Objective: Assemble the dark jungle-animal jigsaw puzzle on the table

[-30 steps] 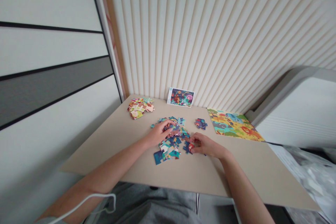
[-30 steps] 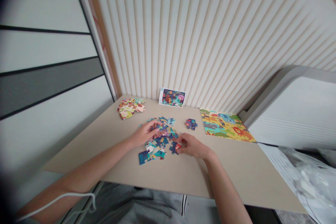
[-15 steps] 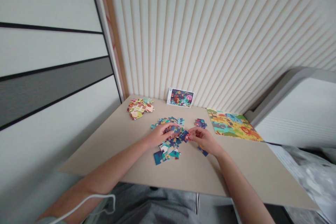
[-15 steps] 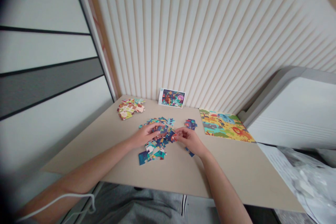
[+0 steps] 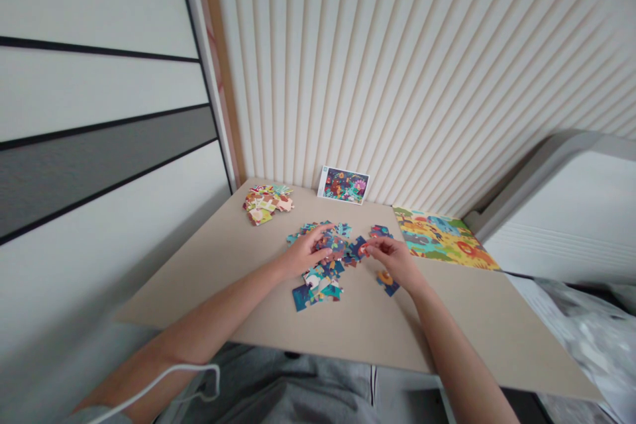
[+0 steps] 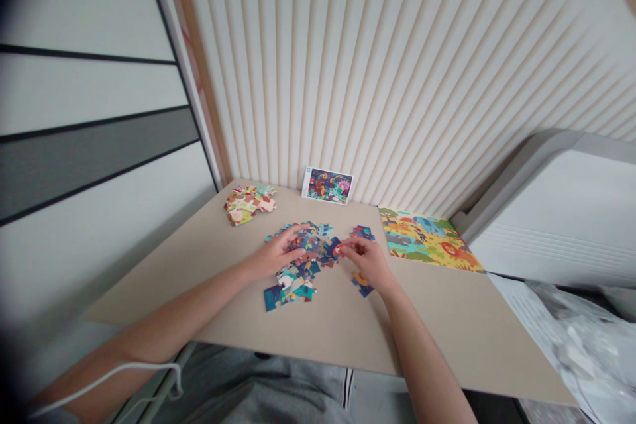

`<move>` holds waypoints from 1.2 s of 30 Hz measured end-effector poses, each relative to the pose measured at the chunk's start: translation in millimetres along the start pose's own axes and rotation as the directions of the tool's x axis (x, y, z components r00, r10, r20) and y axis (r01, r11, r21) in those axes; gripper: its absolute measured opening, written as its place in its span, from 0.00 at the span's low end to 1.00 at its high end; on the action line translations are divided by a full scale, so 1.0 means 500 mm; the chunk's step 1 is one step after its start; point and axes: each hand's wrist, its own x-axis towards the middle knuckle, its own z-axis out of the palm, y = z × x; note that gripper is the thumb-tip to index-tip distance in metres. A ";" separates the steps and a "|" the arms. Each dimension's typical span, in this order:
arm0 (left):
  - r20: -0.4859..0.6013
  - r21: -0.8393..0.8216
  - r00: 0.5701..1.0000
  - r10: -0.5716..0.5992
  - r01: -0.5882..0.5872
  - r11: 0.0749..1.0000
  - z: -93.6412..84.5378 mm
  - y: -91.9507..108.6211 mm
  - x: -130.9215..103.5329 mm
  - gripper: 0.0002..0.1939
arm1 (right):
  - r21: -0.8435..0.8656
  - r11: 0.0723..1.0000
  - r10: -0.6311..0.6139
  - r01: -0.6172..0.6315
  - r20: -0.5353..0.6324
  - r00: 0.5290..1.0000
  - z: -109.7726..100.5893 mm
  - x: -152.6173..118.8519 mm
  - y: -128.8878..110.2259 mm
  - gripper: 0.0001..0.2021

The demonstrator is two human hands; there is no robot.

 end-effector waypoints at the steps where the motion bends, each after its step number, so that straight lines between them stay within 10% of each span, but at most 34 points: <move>1: -0.019 0.028 1.000 0.011 -0.010 1.000 -0.001 0.002 0.000 0.31 | -0.033 0.999 0.001 -0.003 -0.072 0.997 -0.015 0.004 0.008 0.22; 7: -0.097 0.129 0.992 0.085 -0.072 0.989 -0.003 0.009 -0.001 0.28 | -0.357 0.924 0.070 -0.138 -0.197 0.978 -0.102 0.002 0.067 0.24; 13: -0.103 0.193 0.991 0.081 -0.060 0.979 -0.004 0.006 0.000 0.26 | -0.433 0.900 0.187 -0.055 0.271 0.944 -0.139 -0.039 0.069 0.18; 20: -0.104 0.192 0.992 0.065 -0.044 0.980 -0.003 0.007 0.000 0.25 | -0.323 0.946 0.150 -0.014 0.401 0.904 -0.145 -0.052 0.048 0.14; 30: -0.066 0.137 0.998 -0.003 0.012 0.990 -0.006 0.015 -0.003 0.26 | -0.204 0.972 0.181 -0.117 0.332 0.926 -0.141 -0.042 0.068 0.16; 36: -0.017 0.133 0.998 -0.065 0.067 0.989 -0.011 0.024 -0.006 0.27 | -0.184 0.982 0.033 -0.031 0.012 0.999 -0.111 -0.011 0.077 0.17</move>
